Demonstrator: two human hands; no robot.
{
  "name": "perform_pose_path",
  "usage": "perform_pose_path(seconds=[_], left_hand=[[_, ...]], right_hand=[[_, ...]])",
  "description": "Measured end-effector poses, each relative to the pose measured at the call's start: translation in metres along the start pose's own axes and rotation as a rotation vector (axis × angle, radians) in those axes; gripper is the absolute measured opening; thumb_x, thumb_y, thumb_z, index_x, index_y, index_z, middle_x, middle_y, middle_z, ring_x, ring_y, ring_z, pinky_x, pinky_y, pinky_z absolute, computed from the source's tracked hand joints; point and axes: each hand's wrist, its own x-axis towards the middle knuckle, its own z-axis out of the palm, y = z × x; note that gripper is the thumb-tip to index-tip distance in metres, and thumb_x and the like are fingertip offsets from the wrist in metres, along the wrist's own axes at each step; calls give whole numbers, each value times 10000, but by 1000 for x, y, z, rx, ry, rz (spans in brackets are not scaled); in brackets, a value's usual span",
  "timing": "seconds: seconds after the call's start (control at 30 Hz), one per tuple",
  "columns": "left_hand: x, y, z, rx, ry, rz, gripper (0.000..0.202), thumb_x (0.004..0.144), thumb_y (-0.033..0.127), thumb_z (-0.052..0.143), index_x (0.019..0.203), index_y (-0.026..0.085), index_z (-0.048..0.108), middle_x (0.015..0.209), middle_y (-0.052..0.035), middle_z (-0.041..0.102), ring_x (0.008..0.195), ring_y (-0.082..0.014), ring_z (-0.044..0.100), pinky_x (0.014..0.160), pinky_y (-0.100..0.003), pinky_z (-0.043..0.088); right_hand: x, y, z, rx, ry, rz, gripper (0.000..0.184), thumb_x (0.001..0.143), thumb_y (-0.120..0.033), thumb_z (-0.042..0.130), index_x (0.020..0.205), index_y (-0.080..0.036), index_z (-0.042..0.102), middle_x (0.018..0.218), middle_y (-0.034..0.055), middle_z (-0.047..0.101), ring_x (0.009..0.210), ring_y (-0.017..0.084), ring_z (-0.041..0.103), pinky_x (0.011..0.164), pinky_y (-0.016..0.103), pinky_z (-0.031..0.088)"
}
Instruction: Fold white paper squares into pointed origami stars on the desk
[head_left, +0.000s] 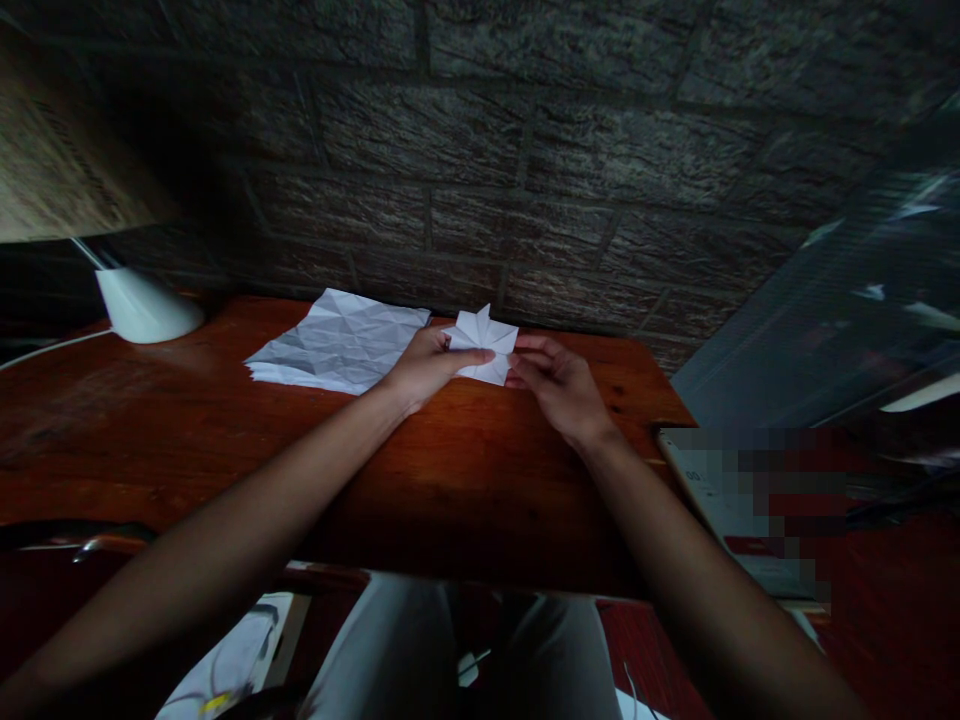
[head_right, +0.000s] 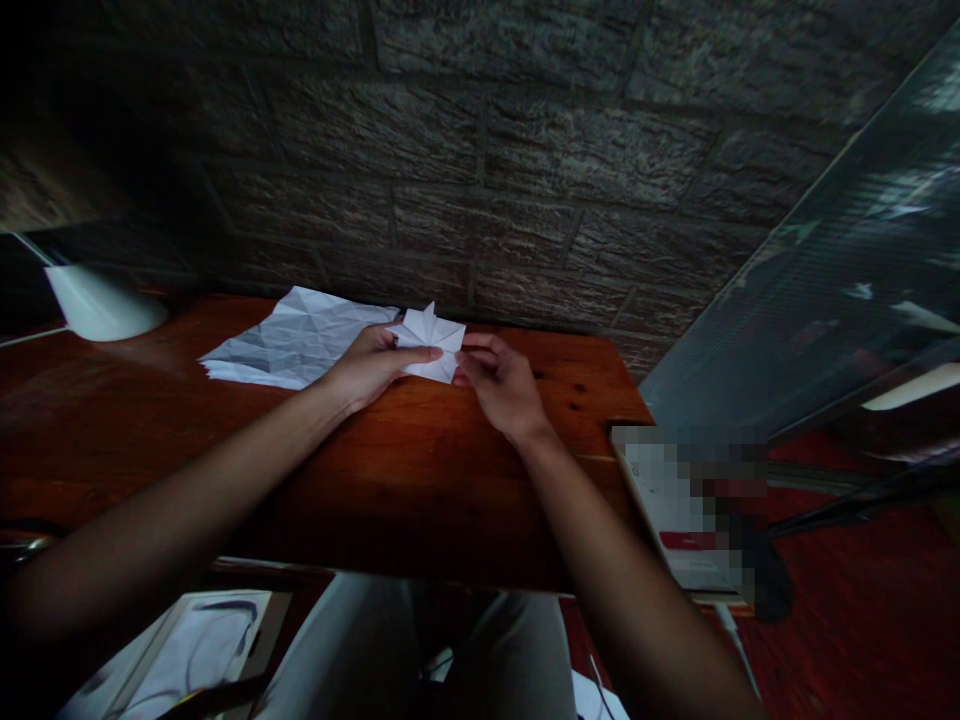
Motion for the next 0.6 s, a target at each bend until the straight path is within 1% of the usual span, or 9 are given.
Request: perform_pose_path(seconds=[0.1,0.23,0.37,0.47,0.6], left_hand=[[0,0,1,-37,-3,-2,338,592,198,931,896,130,799,841,-67,806,809,-201,729,900,-390,553],[0,0,4,-107,3,-4,377,573,172,935,924,140,802,868,-56,811,801,-186,729,886,-366,555],[-1,0,5,-163,6,-23,356,583,162,935,913,138,804,889,-56,814,807,-178,737,887,-355,560],[-1,-2,5,-187,5,-42,342,587,153,934,902,128,802,894,-69,813,817,-185,742,905,-369,563],[-3,-1,7,-183,-3,-55,344,601,143,926,921,130,800,920,-79,817,844,-201,754,936,-390,568]], right_hand=[[0,0,1,14,4,2,404,756,-428,878,1050,-231,683,859,8,754,781,165,706,880,406,628],[-1,0,2,-14,30,30,452,721,-452,896,1049,-227,680,850,12,741,805,181,707,860,405,618],[-2,-3,2,-44,44,51,496,688,-422,918,1067,-215,672,783,-4,732,751,177,689,837,396,587],[-3,-4,2,-84,54,21,476,716,-427,895,1081,-214,675,761,-14,725,731,171,670,834,394,559],[-2,-3,3,-125,41,-39,474,757,-461,856,1126,-231,668,681,-61,653,701,161,632,817,380,523]])
